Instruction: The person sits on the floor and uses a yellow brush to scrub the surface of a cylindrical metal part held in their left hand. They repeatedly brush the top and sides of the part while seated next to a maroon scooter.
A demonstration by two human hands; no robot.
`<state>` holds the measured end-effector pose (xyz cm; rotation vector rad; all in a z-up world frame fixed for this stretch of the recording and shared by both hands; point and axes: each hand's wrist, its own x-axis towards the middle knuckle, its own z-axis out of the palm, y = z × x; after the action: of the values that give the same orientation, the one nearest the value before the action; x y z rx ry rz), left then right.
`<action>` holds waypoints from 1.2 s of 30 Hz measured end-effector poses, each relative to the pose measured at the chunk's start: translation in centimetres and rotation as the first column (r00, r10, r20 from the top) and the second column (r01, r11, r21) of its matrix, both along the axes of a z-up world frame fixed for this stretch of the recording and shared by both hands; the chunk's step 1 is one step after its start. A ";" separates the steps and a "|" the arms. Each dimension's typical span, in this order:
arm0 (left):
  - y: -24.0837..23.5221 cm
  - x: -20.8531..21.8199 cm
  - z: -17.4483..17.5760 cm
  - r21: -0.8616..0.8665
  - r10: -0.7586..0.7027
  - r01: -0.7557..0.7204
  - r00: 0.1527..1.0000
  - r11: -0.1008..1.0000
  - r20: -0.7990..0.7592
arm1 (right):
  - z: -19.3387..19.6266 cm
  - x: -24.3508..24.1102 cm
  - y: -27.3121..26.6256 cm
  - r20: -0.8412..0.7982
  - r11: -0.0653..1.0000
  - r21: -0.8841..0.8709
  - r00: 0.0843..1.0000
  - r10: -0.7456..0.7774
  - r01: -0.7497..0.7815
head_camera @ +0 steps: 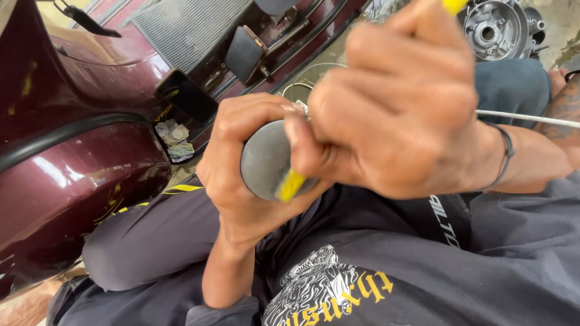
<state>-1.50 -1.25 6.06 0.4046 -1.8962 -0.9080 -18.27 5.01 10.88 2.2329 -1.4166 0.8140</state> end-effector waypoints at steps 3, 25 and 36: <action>0.9 -0.7 0.7 0.024 0.071 -0.071 0.997 0.997 -0.032 | 0.4 0.6 0.1 -0.050 0.997 -0.073 0.998 0.023 -0.027; 1.2 -0.8 0.8 0.023 0.034 -0.033 0.999 0.999 -0.005 | 0.5 0.2 0.9 -0.085 0.996 -0.090 0.996 -0.004 -0.004; 1.0 -0.5 0.1 0.016 -0.002 0.001 1.000 1.000 0.028 | 0.1 -0.2 1.0 0.001 0.999 0.005 0.999 -0.039 0.039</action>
<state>-1.98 -0.28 6.20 0.4274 -1.9156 -0.9235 -18.49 6.01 10.99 2.2015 -1.4598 0.8003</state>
